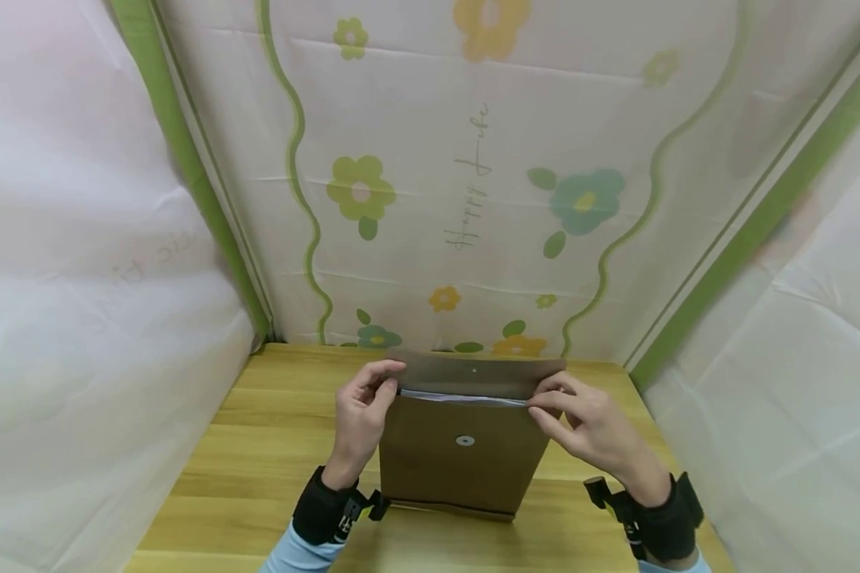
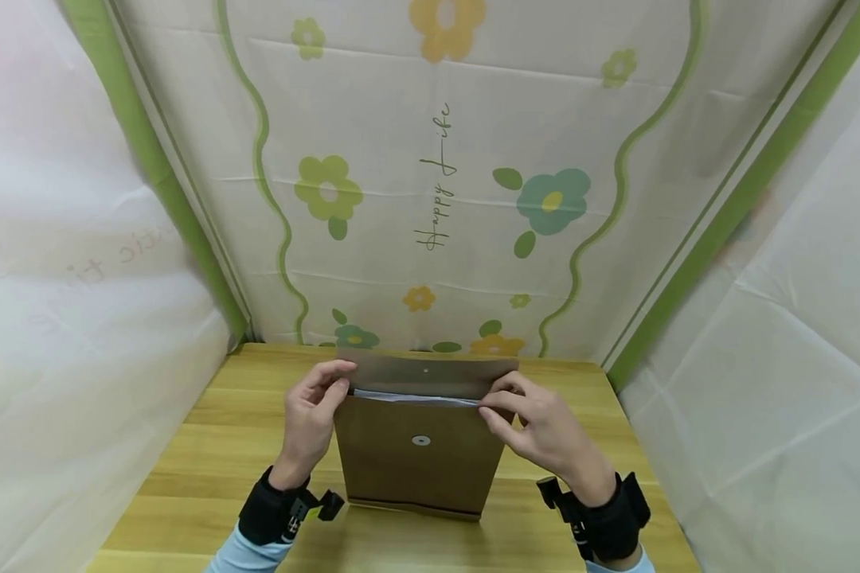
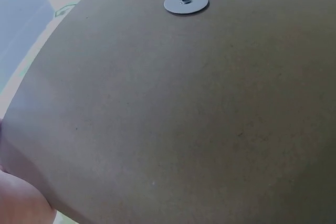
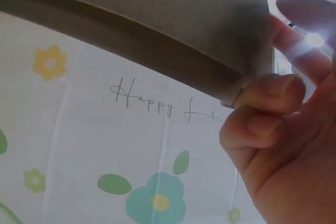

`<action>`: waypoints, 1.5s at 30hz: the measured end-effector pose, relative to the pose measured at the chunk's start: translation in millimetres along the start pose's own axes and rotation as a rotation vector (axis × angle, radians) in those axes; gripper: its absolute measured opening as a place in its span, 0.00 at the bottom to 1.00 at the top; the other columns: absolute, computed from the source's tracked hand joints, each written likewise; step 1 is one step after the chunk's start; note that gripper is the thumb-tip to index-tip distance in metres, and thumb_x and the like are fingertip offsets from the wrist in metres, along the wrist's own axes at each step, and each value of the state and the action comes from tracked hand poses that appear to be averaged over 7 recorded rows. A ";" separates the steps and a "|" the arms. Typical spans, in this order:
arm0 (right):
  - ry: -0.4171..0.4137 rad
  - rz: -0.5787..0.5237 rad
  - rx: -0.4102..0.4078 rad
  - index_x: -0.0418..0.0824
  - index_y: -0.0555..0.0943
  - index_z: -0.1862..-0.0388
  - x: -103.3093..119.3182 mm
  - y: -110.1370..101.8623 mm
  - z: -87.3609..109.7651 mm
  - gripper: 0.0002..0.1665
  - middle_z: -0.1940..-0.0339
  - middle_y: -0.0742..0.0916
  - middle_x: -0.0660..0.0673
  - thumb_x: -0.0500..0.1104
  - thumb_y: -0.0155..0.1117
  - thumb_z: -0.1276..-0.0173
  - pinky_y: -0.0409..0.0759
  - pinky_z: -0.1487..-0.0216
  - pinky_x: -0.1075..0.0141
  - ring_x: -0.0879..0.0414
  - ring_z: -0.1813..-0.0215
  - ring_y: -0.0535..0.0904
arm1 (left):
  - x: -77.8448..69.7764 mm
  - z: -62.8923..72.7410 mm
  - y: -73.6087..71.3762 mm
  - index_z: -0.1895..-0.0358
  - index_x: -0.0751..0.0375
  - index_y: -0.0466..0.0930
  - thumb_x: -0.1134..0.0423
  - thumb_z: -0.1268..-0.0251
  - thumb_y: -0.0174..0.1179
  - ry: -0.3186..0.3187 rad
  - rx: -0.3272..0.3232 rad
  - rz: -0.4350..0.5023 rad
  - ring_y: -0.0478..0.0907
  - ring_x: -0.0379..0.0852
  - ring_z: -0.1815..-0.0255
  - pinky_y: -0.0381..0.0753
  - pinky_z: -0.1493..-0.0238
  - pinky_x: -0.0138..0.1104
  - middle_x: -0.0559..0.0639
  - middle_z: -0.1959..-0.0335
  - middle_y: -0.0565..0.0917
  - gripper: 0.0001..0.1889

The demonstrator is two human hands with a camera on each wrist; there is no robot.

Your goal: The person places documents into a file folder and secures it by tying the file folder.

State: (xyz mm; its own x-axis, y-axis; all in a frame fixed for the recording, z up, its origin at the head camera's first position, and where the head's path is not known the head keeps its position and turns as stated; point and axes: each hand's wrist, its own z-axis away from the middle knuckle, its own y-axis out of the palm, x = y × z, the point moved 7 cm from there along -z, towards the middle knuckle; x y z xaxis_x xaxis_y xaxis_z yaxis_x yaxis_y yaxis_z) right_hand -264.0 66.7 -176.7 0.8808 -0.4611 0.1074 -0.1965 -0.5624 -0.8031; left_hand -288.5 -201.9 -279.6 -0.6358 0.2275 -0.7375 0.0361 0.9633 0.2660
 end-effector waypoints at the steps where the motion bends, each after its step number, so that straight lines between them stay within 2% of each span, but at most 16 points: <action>1: 0.014 0.008 0.002 0.45 0.87 0.62 -1.0 0.4 0.4 0.05 0.61 0.83 0.51 0.37 0.68 0.35 0.62 0.74 0.85 0.74 0.78 0.62 | 5.1 1.1 -0.8 0.45 0.69 0.78 0.73 0.26 0.50 0.027 0.006 0.017 0.61 0.41 0.71 0.63 0.65 0.33 0.52 0.57 0.81 0.12; 3: 0.051 0.021 0.002 0.45 0.87 0.62 -3.8 0.4 2.7 0.05 0.61 0.82 0.50 0.36 0.68 0.35 0.61 0.74 0.85 0.73 0.77 0.61 | 19.2 4.2 -1.8 0.44 0.69 0.77 0.72 0.26 0.50 0.131 0.018 0.056 0.62 0.41 0.71 0.62 0.65 0.32 0.53 0.58 0.80 0.13; 6: 0.066 0.018 -0.072 0.40 0.86 0.61 -7.2 -4.8 7.2 0.05 0.61 0.82 0.46 0.40 0.66 0.31 0.60 0.76 0.84 0.73 0.79 0.60 | 24.3 6.0 -0.9 0.45 0.70 0.77 0.73 0.26 0.48 0.185 0.043 0.079 0.61 0.40 0.71 0.62 0.66 0.33 0.54 0.65 0.76 0.13; 8: 0.054 0.021 -0.154 0.35 0.85 0.60 -6.4 -11.4 8.4 0.13 0.63 0.82 0.43 0.45 0.62 0.27 0.60 0.77 0.83 0.73 0.79 0.60 | 21.6 4.7 -0.5 0.47 0.73 0.77 0.76 0.27 0.49 0.168 0.035 0.047 0.61 0.41 0.74 0.63 0.69 0.33 0.56 0.68 0.74 0.11; 9: 0.041 0.028 -0.202 0.32 0.84 0.59 -4.8 -15.4 8.0 0.17 0.64 0.81 0.41 0.47 0.60 0.26 0.60 0.77 0.82 0.71 0.80 0.61 | 10.2 2.4 1.0 0.49 0.73 0.78 0.76 0.27 0.49 0.127 0.033 0.028 0.61 0.43 0.75 0.64 0.70 0.35 0.57 0.71 0.72 0.10; 13: 0.031 0.035 -0.327 0.20 0.78 0.56 -0.4 -26.1 4.2 0.24 0.66 0.79 0.34 0.45 0.58 0.25 0.67 0.68 0.74 0.61 0.74 0.69 | 1.6 -0.8 1.0 0.52 0.76 0.77 0.83 0.31 0.48 0.149 0.017 0.011 0.61 0.44 0.78 0.63 0.75 0.33 0.57 0.74 0.71 0.11; 15: 0.073 -0.042 -0.315 0.16 0.73 0.49 -5.2 -24.6 7.1 0.22 0.61 0.80 0.32 0.38 0.60 0.28 0.72 0.59 0.73 0.56 0.66 0.75 | 7.0 1.2 0.4 0.48 0.74 0.76 0.81 0.30 0.48 0.187 0.019 0.026 0.61 0.43 0.77 0.63 0.73 0.33 0.56 0.73 0.73 0.12; 18: 0.168 -0.242 -0.248 0.16 0.63 0.36 -19.9 -15.1 19.4 0.30 0.51 0.80 0.38 0.25 0.61 0.35 0.73 0.47 0.74 0.57 0.53 0.77 | 42.8 8.4 -5.6 0.39 0.75 0.69 0.81 0.31 0.48 0.254 0.010 0.019 0.60 0.39 0.76 0.59 0.72 0.29 0.50 0.73 0.71 0.18; 22: 0.229 -0.448 -0.185 0.17 0.60 0.33 -33.6 -3.5 36.9 0.35 0.49 0.81 0.48 0.19 0.60 0.38 0.75 0.48 0.76 0.62 0.50 0.78 | 67.2 10.0 -10.9 0.29 0.70 0.60 0.77 0.29 0.50 0.221 -0.002 -0.018 0.55 0.35 0.83 0.55 0.78 0.30 0.47 0.79 0.64 0.26; 24: 0.231 -0.491 -0.157 0.18 0.63 0.34 -35.9 0.0 41.1 0.33 0.56 0.81 0.50 0.21 0.61 0.37 0.75 0.53 0.76 0.64 0.56 0.78 | 52.7 6.8 -8.4 0.28 0.64 0.61 0.71 0.26 0.50 0.168 -0.001 -0.025 0.53 0.38 0.84 0.56 0.80 0.35 0.49 0.81 0.61 0.25; 28: 0.255 -0.568 -0.097 0.22 0.65 0.34 -38.2 6.1 43.6 0.34 0.62 0.82 0.47 0.18 0.60 0.39 0.76 0.59 0.72 0.62 0.62 0.79 | 34.9 5.5 -4.4 0.34 0.67 0.68 0.74 0.26 0.49 0.209 0.008 -0.026 0.64 0.37 0.75 0.62 0.72 0.31 0.51 0.72 0.74 0.19; 32: 0.243 -0.589 -0.087 0.24 0.70 0.37 -38.9 9.4 45.3 0.32 0.56 0.84 0.50 0.14 0.57 0.42 0.78 0.61 0.74 0.64 0.58 0.81 | 7.2 1.6 0.9 0.41 0.71 0.72 0.76 0.25 0.47 0.196 0.059 0.006 0.77 0.44 0.57 0.73 0.60 0.31 0.61 0.50 0.81 0.14; 35: 0.176 -0.595 -0.112 0.21 0.71 0.38 -38.6 10.1 45.4 0.29 0.47 0.84 0.50 0.15 0.55 0.40 0.79 0.55 0.77 0.65 0.49 0.81 | -3.8 0.5 3.7 0.43 0.77 0.70 0.83 0.29 0.43 0.212 0.096 0.036 0.78 0.44 0.48 0.75 0.50 0.30 0.62 0.47 0.80 0.15; 38: 0.088 -0.637 -0.156 0.19 0.71 0.39 -38.0 9.7 44.5 0.25 0.38 0.81 0.42 0.16 0.54 0.37 0.78 0.46 0.74 0.58 0.38 0.78 | -5.7 0.1 3.8 0.45 0.82 0.69 0.90 0.34 0.42 0.229 0.110 0.049 0.77 0.44 0.42 0.75 0.41 0.31 0.66 0.46 0.78 0.16; 41: 0.040 -0.653 -0.186 0.20 0.74 0.41 -38.6 9.7 44.1 0.21 0.39 0.81 0.39 0.19 0.55 0.34 0.77 0.44 0.74 0.55 0.36 0.77 | 1.3 -0.4 1.4 0.47 0.82 0.69 0.90 0.35 0.43 0.229 0.118 0.053 0.77 0.47 0.40 0.75 0.39 0.33 0.68 0.46 0.77 0.15; 45: 0.025 -0.627 -0.210 0.22 0.80 0.47 -39.4 9.8 43.4 0.18 0.44 0.83 0.37 0.18 0.51 0.33 0.76 0.44 0.74 0.53 0.38 0.77 | 12.6 0.0 -2.6 0.50 0.78 0.72 0.89 0.35 0.46 0.231 0.142 0.055 0.78 0.45 0.44 0.75 0.61 0.28 0.70 0.46 0.77 0.13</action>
State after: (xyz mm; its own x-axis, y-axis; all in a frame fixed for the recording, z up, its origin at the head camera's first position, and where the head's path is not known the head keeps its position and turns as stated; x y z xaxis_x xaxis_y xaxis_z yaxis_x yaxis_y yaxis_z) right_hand -282.0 109.2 -214.3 0.8460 -0.0171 0.5329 0.2683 -0.8500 -0.4534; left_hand -296.6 -201.5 -289.6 -0.7886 0.2575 -0.5584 0.1731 0.9643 0.2002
